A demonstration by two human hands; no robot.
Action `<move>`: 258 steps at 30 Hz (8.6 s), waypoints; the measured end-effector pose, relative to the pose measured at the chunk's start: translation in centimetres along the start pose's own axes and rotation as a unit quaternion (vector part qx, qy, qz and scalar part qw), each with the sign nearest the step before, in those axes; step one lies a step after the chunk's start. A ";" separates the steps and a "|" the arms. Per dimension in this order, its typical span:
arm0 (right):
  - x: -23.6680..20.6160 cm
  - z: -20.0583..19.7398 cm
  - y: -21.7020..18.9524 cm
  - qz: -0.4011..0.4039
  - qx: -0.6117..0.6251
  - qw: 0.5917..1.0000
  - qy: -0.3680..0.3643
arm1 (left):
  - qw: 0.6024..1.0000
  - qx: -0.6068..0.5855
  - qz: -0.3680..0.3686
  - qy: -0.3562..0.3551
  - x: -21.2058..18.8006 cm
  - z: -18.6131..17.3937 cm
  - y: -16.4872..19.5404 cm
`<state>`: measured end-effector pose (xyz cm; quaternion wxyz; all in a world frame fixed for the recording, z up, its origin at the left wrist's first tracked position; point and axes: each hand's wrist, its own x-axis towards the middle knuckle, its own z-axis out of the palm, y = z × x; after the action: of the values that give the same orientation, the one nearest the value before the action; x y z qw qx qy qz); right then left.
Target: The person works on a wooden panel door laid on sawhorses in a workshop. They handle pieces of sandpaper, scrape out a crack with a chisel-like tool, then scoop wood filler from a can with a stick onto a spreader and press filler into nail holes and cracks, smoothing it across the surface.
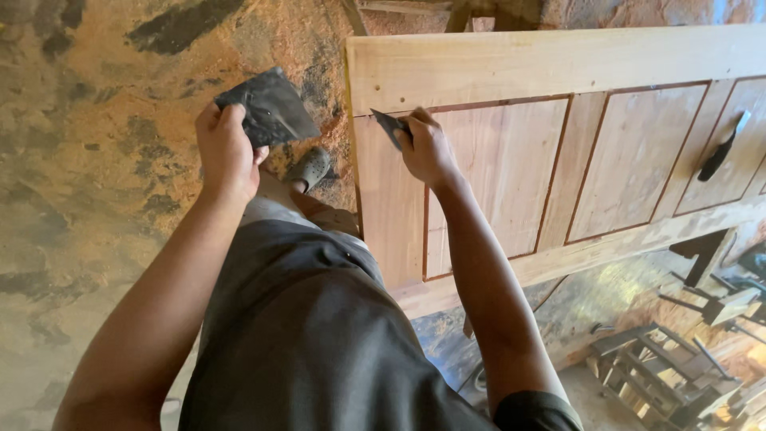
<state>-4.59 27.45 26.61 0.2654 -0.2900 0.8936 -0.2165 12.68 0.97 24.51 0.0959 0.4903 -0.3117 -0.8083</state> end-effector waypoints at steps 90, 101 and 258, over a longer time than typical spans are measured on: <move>-55.3 14.1 -19.0 0.308 0.051 0.785 0.535 | 0.526 0.504 -0.108 -0.676 -33.1 7.2 -18.0; -66.8 24.8 -20.8 0.396 0.092 0.700 0.588 | 0.417 0.542 -0.185 -0.705 -42.8 1.4 -34.4; -46.1 -72.8 173.2 0.243 0.552 0.748 0.275 | 0.975 -0.122 0.173 0.068 -23.2 148.1 -135.7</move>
<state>-86.26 201.43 4.73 0.1653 0.2066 0.6928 -0.6709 -81.52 179.19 8.59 0.3140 0.4675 -0.2834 -0.7762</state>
